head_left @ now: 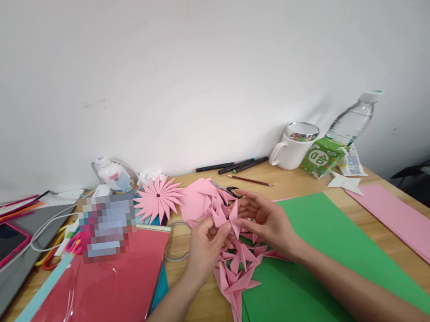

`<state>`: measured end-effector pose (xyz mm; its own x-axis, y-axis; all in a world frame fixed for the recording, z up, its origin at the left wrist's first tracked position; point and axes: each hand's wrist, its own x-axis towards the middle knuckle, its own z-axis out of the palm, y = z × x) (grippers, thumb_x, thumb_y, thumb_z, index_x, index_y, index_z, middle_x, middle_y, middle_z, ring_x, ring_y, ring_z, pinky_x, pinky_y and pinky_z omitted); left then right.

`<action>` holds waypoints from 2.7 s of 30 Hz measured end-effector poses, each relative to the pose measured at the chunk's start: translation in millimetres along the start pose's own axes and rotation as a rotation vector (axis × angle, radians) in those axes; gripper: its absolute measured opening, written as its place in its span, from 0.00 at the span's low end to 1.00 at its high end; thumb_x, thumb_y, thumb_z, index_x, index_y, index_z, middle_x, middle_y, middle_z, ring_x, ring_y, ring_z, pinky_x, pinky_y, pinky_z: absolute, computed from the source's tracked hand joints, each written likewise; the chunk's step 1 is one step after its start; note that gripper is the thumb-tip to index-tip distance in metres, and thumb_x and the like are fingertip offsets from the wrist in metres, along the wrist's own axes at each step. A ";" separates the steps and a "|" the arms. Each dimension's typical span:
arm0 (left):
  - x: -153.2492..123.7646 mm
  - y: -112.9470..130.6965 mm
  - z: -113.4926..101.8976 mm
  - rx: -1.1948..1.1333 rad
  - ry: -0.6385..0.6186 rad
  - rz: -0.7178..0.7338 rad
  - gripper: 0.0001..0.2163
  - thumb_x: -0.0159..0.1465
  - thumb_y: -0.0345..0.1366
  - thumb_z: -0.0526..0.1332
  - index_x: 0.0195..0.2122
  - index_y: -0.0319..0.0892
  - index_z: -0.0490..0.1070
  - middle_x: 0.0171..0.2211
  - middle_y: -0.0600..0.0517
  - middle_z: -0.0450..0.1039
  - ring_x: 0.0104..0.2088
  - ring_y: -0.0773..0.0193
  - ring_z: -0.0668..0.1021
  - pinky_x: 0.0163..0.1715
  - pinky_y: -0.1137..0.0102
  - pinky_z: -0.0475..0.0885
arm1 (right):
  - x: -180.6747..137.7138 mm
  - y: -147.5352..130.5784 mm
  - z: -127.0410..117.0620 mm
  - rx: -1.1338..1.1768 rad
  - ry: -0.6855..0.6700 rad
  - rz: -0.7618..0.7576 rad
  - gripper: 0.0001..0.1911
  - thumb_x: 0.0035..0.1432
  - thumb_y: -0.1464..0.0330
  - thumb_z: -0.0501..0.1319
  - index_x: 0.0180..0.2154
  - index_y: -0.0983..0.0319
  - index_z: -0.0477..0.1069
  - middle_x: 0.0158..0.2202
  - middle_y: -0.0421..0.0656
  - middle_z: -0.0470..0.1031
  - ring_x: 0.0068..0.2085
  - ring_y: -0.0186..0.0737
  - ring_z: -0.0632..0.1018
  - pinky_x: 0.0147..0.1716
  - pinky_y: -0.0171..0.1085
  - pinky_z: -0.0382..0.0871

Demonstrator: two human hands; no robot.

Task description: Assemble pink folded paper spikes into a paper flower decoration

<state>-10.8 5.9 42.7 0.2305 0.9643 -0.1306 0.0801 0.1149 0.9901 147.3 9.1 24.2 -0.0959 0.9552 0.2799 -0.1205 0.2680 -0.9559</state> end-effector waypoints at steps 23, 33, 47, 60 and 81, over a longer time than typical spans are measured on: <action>1.8 -1.6 0.5 -0.144 -0.016 -0.095 0.11 0.52 0.42 0.63 0.29 0.39 0.73 0.21 0.52 0.75 0.22 0.62 0.78 0.22 0.71 0.72 | -0.2 3.5 -0.5 -0.398 0.017 -0.147 0.11 0.50 0.66 0.65 0.38 0.60 0.77 0.31 0.45 0.77 0.32 0.38 0.76 0.31 0.35 0.70; 1.8 -2.7 -0.4 -0.177 -0.024 -0.101 0.14 0.51 0.45 0.64 0.30 0.38 0.74 0.21 0.51 0.76 0.21 0.62 0.78 0.24 0.69 0.73 | -0.6 3.6 0.1 -0.348 0.005 -0.130 0.12 0.51 0.68 0.64 0.40 0.59 0.76 0.31 0.45 0.77 0.32 0.38 0.76 0.31 0.36 0.70; 2.5 -3.4 -0.7 -0.222 -0.057 -0.120 0.15 0.50 0.46 0.65 0.28 0.38 0.72 0.21 0.51 0.76 0.21 0.62 0.78 0.25 0.68 0.74 | -0.6 5.0 -1.0 -0.268 0.011 -0.066 0.12 0.49 0.66 0.65 0.38 0.57 0.77 0.26 0.42 0.75 0.27 0.34 0.73 0.26 0.33 0.68; 2.5 -6.5 1.0 -0.249 -0.037 -0.127 0.16 0.47 0.47 0.66 0.28 0.38 0.72 0.21 0.51 0.77 0.22 0.61 0.78 0.25 0.68 0.75 | -1.5 5.7 2.9 -0.281 0.054 -0.115 0.09 0.48 0.67 0.66 0.35 0.58 0.78 0.25 0.42 0.76 0.26 0.35 0.74 0.26 0.34 0.68; -7.1 -8.1 -9.1 0.530 0.249 1.041 0.14 0.61 0.22 0.52 0.41 0.40 0.74 0.35 0.47 0.76 0.36 0.67 0.78 0.36 0.75 0.73 | -8.5 -9.2 -1.6 -0.590 -0.056 -0.720 0.16 0.53 0.81 0.58 0.42 0.60 0.71 0.36 0.48 0.76 0.40 0.41 0.76 0.38 0.40 0.74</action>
<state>-21.9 0.4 36.1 0.2322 0.5620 0.7939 0.3695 -0.8060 0.4625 150.8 -1.3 30.4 -0.2427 0.5306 0.8121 0.3507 0.8285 -0.4366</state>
